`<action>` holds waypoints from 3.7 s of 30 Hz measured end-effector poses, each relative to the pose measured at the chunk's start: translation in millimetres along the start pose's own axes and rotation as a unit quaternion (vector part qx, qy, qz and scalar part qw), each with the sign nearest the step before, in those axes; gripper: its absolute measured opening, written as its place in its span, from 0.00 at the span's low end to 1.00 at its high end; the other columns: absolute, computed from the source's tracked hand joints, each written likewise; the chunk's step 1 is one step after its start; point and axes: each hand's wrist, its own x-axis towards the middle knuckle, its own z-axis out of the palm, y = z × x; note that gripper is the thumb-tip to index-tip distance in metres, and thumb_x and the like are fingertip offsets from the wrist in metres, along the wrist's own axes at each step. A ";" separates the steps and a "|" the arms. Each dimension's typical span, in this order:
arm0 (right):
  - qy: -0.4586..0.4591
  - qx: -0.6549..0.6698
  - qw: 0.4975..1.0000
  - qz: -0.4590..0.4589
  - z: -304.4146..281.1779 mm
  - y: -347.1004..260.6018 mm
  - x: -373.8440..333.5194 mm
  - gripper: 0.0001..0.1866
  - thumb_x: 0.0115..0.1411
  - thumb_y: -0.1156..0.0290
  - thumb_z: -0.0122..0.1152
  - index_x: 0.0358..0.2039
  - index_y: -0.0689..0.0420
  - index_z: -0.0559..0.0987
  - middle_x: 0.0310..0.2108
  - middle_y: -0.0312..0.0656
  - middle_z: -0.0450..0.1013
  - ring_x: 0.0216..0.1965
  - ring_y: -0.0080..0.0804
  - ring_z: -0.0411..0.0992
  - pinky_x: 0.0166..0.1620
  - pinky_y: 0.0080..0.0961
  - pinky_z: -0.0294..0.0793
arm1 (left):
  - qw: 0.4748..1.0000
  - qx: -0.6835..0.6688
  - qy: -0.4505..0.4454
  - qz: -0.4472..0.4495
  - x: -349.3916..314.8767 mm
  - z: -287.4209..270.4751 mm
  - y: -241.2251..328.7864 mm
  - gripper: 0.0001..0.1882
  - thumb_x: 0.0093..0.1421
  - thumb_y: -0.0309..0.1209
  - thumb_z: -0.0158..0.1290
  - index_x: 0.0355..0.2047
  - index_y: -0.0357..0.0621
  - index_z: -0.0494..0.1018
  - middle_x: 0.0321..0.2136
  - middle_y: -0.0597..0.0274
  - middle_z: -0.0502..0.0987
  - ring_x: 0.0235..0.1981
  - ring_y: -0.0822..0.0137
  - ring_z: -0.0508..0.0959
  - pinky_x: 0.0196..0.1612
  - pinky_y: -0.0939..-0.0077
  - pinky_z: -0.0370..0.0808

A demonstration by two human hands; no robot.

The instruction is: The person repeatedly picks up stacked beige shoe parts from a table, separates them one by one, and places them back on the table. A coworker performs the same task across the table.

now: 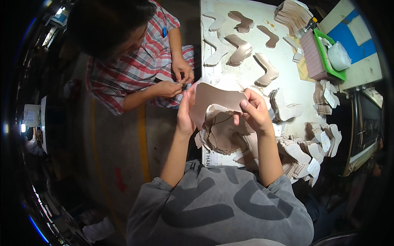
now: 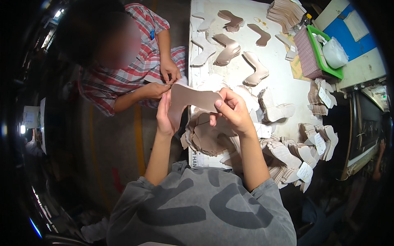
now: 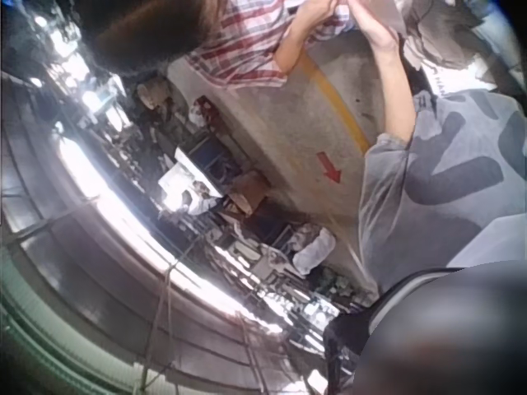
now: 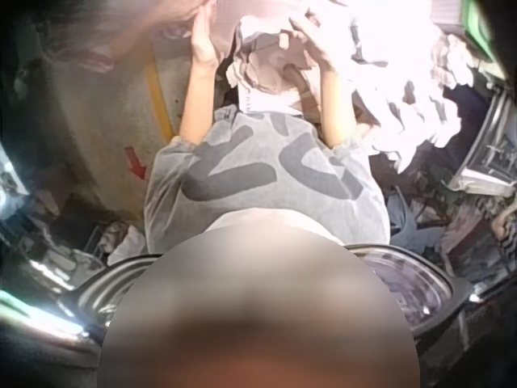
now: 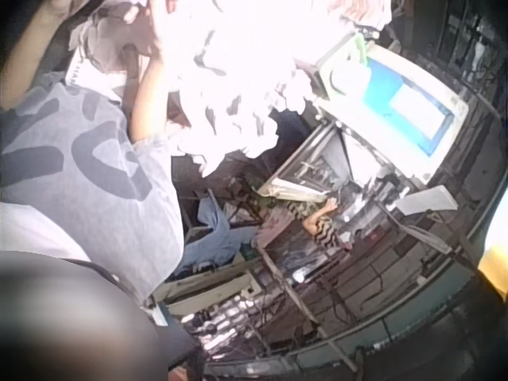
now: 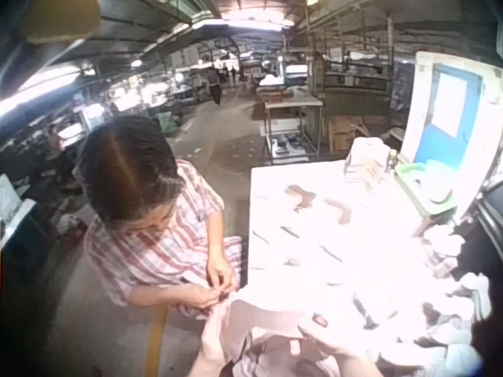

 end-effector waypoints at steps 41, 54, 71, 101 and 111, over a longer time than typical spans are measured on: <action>0.018 -0.043 0.998 -0.049 -6.7 -16.2 -23.8 0.12 0.72 0.69 0.57 0.32 0.56 0.67 0.36 0.43 0.74 0.27 0.28 0.77 0.35 0.23 0.76 | 0.993 -0.052 -0.096 -0.041 -9.3 30.4 23.5 0.20 0.69 0.24 0.56 0.59 0.40 0.63 0.49 0.58 0.78 0.50 0.73 0.77 0.53 0.77 0.76; 0.087 -0.131 0.987 0.012 -15.2 -2.6 -19.0 0.12 0.73 0.65 0.58 0.33 0.57 0.69 0.28 0.37 0.74 0.24 0.25 0.75 0.29 0.20 0.73 | 0.995 -0.034 -0.078 -0.060 -3.6 39.6 27.2 0.30 0.68 0.17 0.53 0.66 0.43 0.54 0.57 0.46 0.73 0.52 0.63 0.79 0.46 0.64 0.86; 0.319 -0.589 0.743 0.006 -42.4 35.9 -33.5 0.13 0.64 0.69 0.65 0.29 0.67 0.77 0.24 0.54 0.75 0.26 0.50 0.74 0.34 0.42 0.74 | 0.864 0.496 0.056 0.073 38.3 -17.1 -35.2 0.20 0.59 0.18 0.61 0.52 0.36 0.73 0.51 0.54 0.77 0.45 0.66 0.83 0.38 0.75 0.83; 0.067 -0.646 0.760 0.006 37.5 -3.9 -135.0 0.25 0.53 0.74 0.71 0.53 0.54 0.79 0.46 0.44 0.74 0.47 0.45 0.75 0.50 0.40 0.72 | 0.903 0.391 -0.168 -0.061 -79.9 55.9 -11.2 0.15 0.70 0.30 0.59 0.53 0.34 0.77 0.31 0.67 0.76 0.24 0.82 0.74 0.28 0.85 0.72; 0.296 -0.553 0.774 -0.091 18.9 25.1 -142.1 0.32 0.57 0.76 0.69 0.62 0.61 0.72 0.53 0.55 0.68 0.51 0.52 0.70 0.53 0.43 0.72 | 0.924 0.376 -0.066 -0.016 -14.4 48.6 -3.2 0.10 0.68 0.29 0.61 0.45 0.35 0.80 0.30 0.68 0.81 0.27 0.84 0.75 0.30 0.83 0.77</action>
